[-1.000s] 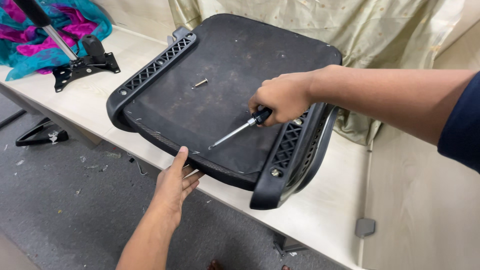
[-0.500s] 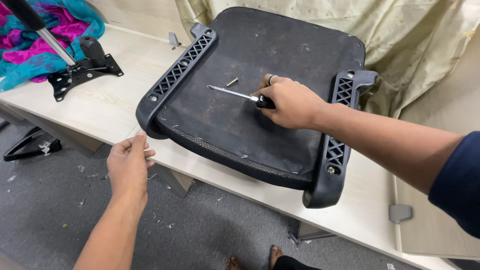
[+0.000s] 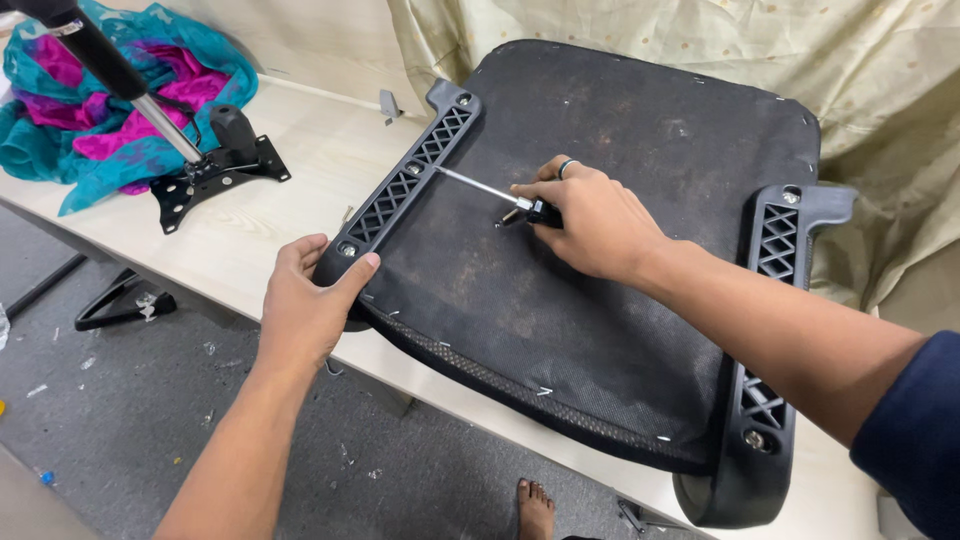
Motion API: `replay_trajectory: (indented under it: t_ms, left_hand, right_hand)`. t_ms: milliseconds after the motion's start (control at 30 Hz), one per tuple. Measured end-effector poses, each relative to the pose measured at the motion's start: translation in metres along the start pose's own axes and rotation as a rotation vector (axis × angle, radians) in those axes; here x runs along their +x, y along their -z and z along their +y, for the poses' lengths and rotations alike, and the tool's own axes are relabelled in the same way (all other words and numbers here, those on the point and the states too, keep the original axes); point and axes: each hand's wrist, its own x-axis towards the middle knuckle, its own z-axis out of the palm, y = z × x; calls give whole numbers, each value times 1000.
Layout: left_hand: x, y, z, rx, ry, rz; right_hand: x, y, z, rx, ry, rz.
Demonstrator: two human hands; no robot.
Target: The person attaches a metal mounting bracket to the underside of an office chair seat using a screwdriver and screws. They align the bracket, insert screws, and tighten them to secure the connection.
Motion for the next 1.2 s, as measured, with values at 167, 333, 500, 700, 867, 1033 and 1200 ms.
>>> replay_trajectory:
  t_ms: [167, 333, 500, 700, 867, 1033, 1200]
  left_hand:
    - [27, -11, 23, 217, 69, -107]
    - [44, -21, 33, 347, -36, -141]
    - [77, -28, 38, 406, -60, -276]
    - [107, -29, 48, 470, 144, -519]
    - [118, -23, 46, 517, 80, -630]
    - [124, -22, 39, 579, -13, -612]
    - [124, -22, 45, 626, 73, -666]
  right_hand:
    - [14, -4, 9, 7, 1, -66]
    - [23, -1, 12, 53, -48, -63]
    - [38, -2, 3, 222, -271, -112]
    - [65, -22, -33, 619, -723, -52]
    - [87, -39, -56, 632, -838, 40]
    - [97, -54, -74, 634, -894, 123]
    - [102, -59, -85, 604, -949, 158]
